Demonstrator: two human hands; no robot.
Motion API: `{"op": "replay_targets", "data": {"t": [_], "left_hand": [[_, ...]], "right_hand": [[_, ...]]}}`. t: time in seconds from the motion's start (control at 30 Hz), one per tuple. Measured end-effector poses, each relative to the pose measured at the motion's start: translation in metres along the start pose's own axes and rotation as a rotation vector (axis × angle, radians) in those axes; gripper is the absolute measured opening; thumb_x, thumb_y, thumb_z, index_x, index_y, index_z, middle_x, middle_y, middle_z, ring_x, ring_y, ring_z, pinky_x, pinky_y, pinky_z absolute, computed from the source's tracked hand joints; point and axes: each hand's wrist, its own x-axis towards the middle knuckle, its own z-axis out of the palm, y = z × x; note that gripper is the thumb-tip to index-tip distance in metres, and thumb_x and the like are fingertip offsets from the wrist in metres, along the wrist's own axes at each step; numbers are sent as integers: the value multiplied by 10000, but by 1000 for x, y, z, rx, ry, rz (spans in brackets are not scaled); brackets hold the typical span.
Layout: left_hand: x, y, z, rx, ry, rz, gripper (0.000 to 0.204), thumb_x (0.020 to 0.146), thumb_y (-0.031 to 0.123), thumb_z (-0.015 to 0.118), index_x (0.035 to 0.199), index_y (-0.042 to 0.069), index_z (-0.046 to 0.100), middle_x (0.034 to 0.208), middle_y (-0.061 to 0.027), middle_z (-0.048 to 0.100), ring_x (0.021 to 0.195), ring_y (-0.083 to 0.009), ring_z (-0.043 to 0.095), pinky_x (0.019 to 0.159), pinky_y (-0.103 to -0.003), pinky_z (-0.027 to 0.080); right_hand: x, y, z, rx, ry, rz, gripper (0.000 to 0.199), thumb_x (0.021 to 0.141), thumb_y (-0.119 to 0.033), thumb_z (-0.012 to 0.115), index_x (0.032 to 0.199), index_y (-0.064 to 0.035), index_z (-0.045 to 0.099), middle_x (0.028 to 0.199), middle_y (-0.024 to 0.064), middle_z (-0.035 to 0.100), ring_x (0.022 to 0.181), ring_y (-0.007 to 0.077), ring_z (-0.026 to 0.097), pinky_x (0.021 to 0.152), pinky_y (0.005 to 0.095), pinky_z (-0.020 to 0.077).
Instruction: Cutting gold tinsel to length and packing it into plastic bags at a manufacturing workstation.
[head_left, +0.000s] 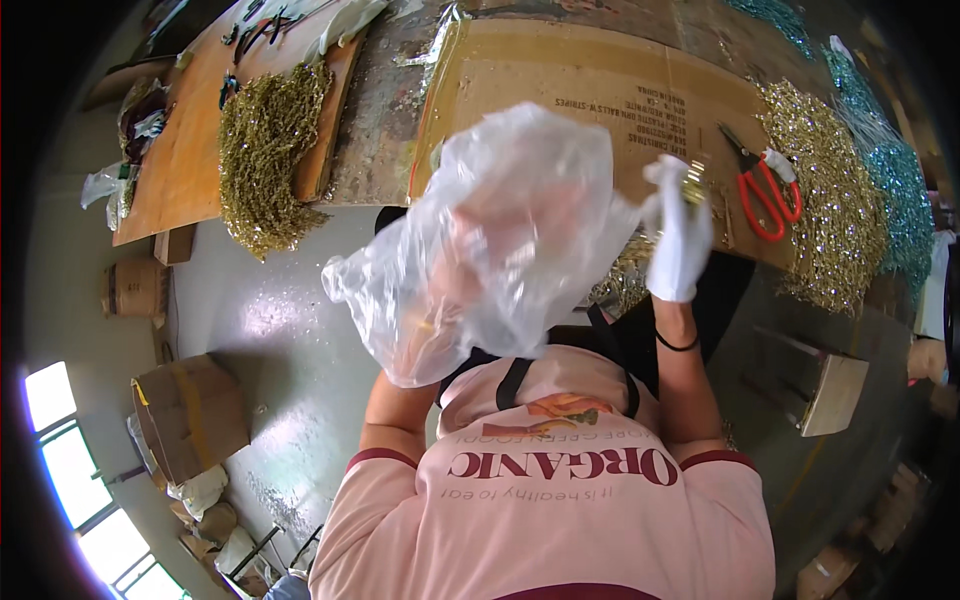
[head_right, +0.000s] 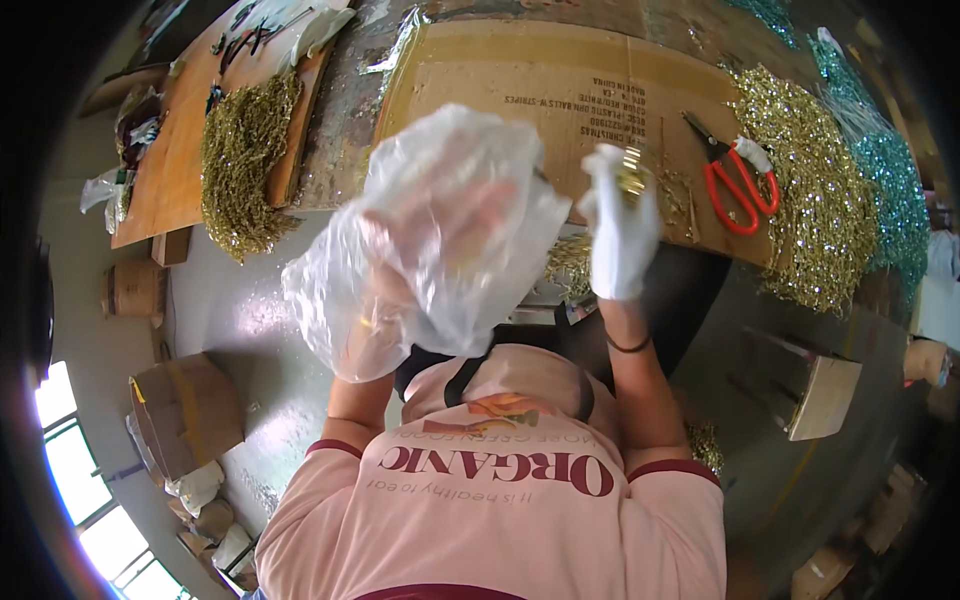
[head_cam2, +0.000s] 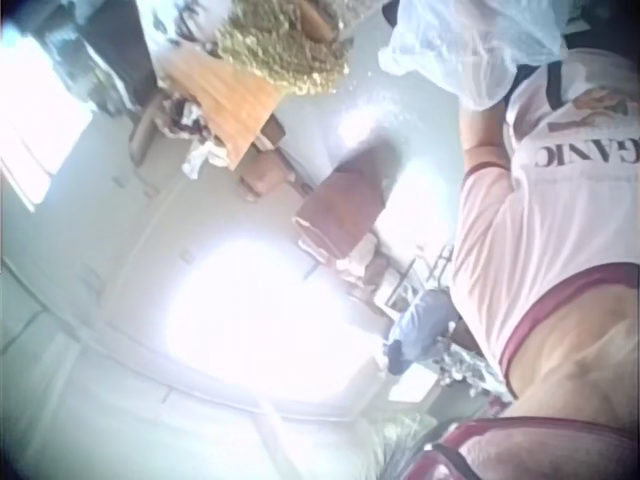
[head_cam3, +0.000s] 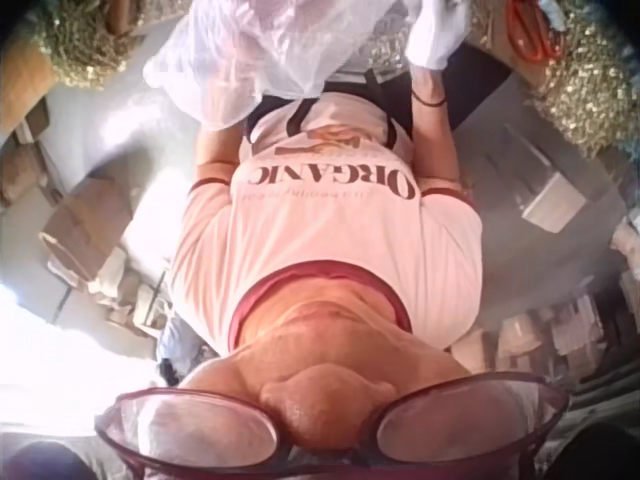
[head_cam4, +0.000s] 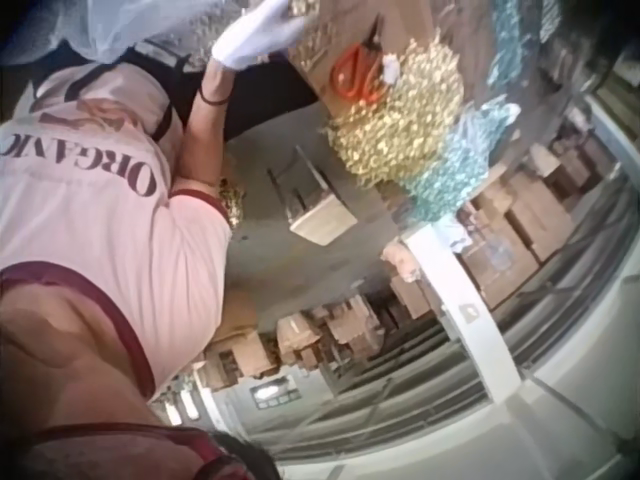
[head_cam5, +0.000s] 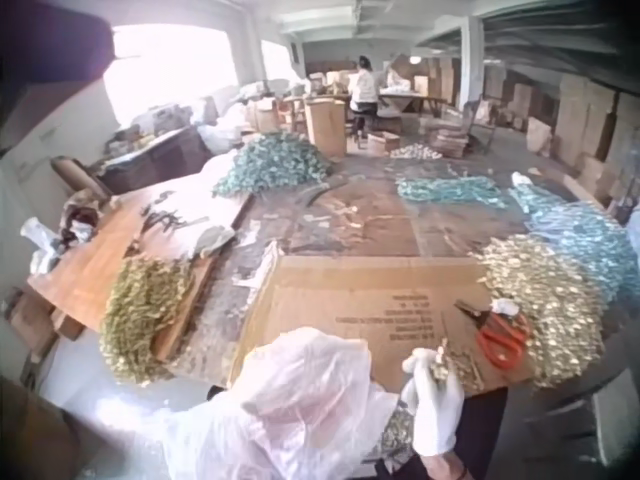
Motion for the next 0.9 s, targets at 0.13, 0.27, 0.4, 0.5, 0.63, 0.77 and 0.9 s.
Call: {"op": "replay_targets", "data": {"t": [0.13, 0.27, 0.4, 0.5, 0.63, 0.77, 0.9], "left_hand": [[71, 8, 27, 123, 44, 2, 536, 851, 257, 569, 1301, 24, 391, 1301, -128, 429, 1188, -242, 418, 1011, -365, 316], [93, 20, 31, 245, 55, 16, 523, 853, 245, 566, 1295, 22, 398, 1295, -127, 435, 1189, -239, 416, 1009, -370, 317], [101, 27, 31, 371, 79, 26, 510, 854, 233, 564, 1289, 20, 405, 1289, -127, 441, 1190, -237, 414, 1007, -374, 318], [56, 32, 11, 476, 97, 43, 500, 855, 224, 562, 1284, 19, 410, 1284, -126, 445, 1191, -235, 413, 1005, -378, 320], [42, 41, 1, 607, 125, 76, 487, 856, 212, 559, 1279, 17, 417, 1278, -125, 451, 1192, -232, 411, 1003, -382, 321], [27, 44, -6, 735, 182, 76, 474, 858, 200, 556, 1273, 15, 424, 1272, -125, 457, 1193, -229, 409, 1001, -387, 322], [-17, 13, 40, -760, 22, -82, 523, 856, 226, 577, 1290, 3, 388, 1233, -167, 442, 1163, -256, 406, 980, -388, 317]], "right_hand": [[-44, -11, -20, -103, -654, -240, 209, 852, -204, 593, 954, -22, 599, 826, 46, 625, 620, 101, 553, 551, 212, 415], [-94, 33, -6, -313, -1195, -229, 213, 778, -202, 662, 919, -49, 616, 883, 81, 628, 832, 215, 615, 748, 312, 472], [-101, 69, 21, -437, -1105, -245, 259, 791, -208, 652, 975, -38, 589, 866, 95, 617, 792, 214, 606, 724, 329, 470], [-101, 72, 37, -298, -930, -63, 258, 830, -178, 602, 1041, -36, 558, 894, 96, 599, 806, 158, 591, 620, 297, 474], [-78, 97, 44, 124, -804, 672, 318, 877, -182, 537, 1181, -89, 508, 1120, 127, 537, 969, 155, 546, 655, 332, 490], [-59, 100, 33, -513, -624, -613, 447, 874, -261, 528, 1279, -91, 446, 1281, 121, 459, 1151, 235, 446, 920, 398, 376], [-37, 94, 23, 228, -944, -19, 540, 892, -317, 479, 1351, -70, 337, 1380, 131, 362, 1259, 287, 349, 1067, 411, 250]]}}
